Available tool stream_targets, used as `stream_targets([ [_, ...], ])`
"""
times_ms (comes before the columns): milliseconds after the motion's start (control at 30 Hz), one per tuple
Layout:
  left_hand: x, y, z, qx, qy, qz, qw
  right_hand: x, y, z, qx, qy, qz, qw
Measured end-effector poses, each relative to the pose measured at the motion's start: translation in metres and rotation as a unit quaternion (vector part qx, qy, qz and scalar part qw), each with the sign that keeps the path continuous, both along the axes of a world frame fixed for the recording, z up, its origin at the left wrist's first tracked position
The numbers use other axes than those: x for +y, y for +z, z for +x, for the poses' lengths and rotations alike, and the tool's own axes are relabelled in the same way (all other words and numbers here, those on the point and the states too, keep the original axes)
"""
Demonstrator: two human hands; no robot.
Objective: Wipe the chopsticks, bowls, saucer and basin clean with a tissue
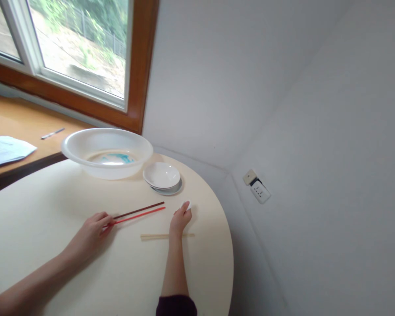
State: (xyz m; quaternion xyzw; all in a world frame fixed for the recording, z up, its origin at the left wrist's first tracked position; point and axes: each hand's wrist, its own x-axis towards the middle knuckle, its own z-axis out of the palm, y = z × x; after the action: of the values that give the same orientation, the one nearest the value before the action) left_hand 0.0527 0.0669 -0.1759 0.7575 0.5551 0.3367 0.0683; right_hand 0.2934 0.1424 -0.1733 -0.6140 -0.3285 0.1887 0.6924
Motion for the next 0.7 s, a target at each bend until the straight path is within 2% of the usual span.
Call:
stream_targets([
  [267,0.002,-0.007,0.001,0.001,0.009,-0.004,1.0,-0.001,0.0,0.0,0.005,0.003,0.0,1.0],
  [500,-0.003,0.005,0.0,0.049,0.024,-0.043,0.998,0.0,0.0,0.0,0.008,-0.001,-0.001,1.0],
  [700,-0.003,0.008,-0.001,0.084,0.037,-0.039,0.995,-0.001,0.001,0.0,0.005,-0.003,-0.003,1.0],
])
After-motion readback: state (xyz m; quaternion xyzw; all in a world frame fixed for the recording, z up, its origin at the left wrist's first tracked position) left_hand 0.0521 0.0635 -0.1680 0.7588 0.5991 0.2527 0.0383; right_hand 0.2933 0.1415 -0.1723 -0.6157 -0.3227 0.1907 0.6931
